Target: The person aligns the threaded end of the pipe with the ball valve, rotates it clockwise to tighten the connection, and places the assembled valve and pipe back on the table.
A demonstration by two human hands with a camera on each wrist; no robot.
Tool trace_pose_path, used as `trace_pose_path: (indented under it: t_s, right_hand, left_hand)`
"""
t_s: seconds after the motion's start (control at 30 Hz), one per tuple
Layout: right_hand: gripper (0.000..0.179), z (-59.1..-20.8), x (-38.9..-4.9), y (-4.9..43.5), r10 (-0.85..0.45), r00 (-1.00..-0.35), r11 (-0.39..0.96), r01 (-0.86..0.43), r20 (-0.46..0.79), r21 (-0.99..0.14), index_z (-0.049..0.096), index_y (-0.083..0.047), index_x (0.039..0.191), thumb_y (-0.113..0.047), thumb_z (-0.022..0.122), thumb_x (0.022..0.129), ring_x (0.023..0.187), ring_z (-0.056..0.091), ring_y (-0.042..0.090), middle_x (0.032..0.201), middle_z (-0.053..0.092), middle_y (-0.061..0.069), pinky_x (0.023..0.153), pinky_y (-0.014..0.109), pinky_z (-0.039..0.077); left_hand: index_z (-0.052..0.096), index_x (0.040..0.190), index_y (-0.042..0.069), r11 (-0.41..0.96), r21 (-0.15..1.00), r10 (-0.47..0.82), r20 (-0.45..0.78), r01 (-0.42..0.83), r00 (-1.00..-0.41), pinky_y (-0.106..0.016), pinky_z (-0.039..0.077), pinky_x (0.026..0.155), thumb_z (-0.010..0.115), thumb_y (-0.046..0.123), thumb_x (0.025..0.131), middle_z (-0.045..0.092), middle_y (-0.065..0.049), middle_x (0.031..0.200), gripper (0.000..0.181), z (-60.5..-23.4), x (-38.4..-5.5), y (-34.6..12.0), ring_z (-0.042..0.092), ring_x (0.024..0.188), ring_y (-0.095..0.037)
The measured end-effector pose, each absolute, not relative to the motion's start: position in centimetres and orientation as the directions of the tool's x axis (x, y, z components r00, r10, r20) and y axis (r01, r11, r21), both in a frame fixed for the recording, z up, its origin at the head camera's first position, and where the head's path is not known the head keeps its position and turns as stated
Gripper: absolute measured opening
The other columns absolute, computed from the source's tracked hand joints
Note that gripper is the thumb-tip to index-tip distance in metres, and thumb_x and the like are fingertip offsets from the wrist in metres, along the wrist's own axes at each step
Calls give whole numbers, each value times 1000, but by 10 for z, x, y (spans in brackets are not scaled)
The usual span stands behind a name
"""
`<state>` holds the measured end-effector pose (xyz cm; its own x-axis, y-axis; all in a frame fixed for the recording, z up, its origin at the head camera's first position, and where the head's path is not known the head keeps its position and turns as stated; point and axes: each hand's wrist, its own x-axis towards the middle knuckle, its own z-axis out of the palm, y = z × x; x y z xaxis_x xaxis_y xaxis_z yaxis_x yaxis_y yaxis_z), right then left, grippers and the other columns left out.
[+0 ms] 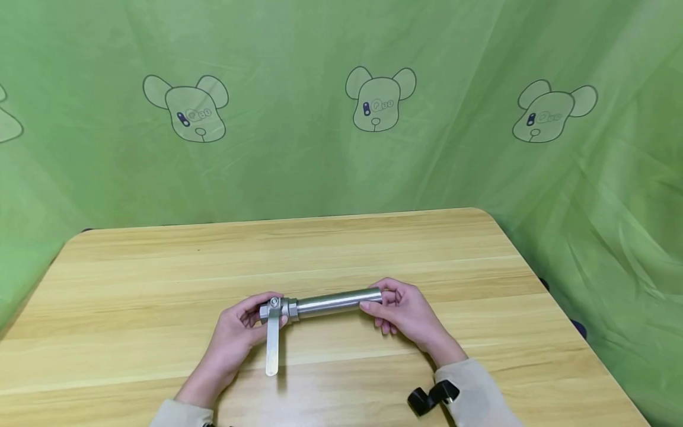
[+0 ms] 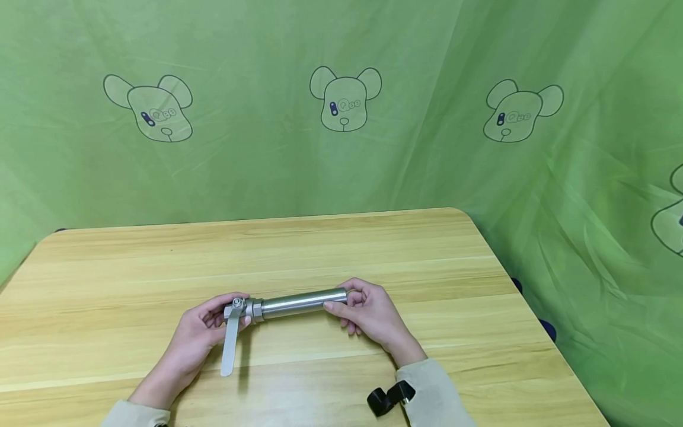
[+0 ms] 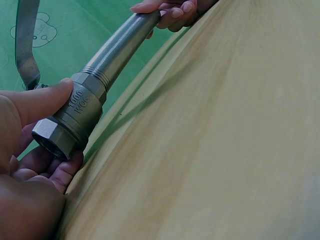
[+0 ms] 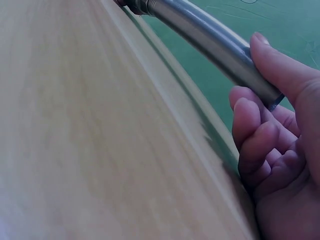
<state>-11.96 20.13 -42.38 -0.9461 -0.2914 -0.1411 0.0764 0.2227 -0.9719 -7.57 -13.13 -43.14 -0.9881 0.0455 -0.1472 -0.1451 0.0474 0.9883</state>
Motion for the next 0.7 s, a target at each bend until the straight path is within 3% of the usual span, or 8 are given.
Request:
trace_pose_path:
  t_s: [0.33, 0.57, 0.7]
  right_hand:
    - [30, -423, -118, 197, -191, -976, 313, 38, -102, -949, 74, -2, 102, -28, 85, 94, 62, 61, 13, 75, 67, 4, 55, 23, 52]
    - [30, -425, -119, 196, -137, -984, 330, 60, -111, -942, 78, -4, 108, -27, 88, 91, 61, 55, 12, 72, 61, 0, 56, 22, 48]
    - [40, -426, -120, 198, -189, -978, 314, 31, -94, -949, 77, -9, 122, -25, 91, 88, 64, 50, 9, 79, 58, 0, 55, 20, 45]
  left_hand:
    - [72, 137, 9, 50, 988, 41, -151, -149, -988, -13, 48, 108, 88, 5, 85, 74, -8, 136, 54, -431, -76, -131, 69, 121, -12]
    - [72, 137, 8, 52, 988, 56, -150, -147, -987, -11, 46, 110, 88, 3, 83, 73, -9, 139, 56, -432, -77, -131, 69, 123, -11]
    - [72, 137, 9, 55, 987, 54, -154, -151, -987, -12, 46, 110, 88, 4, 83, 73, -9, 138, 56, -432, -76, -131, 68, 124, -13]
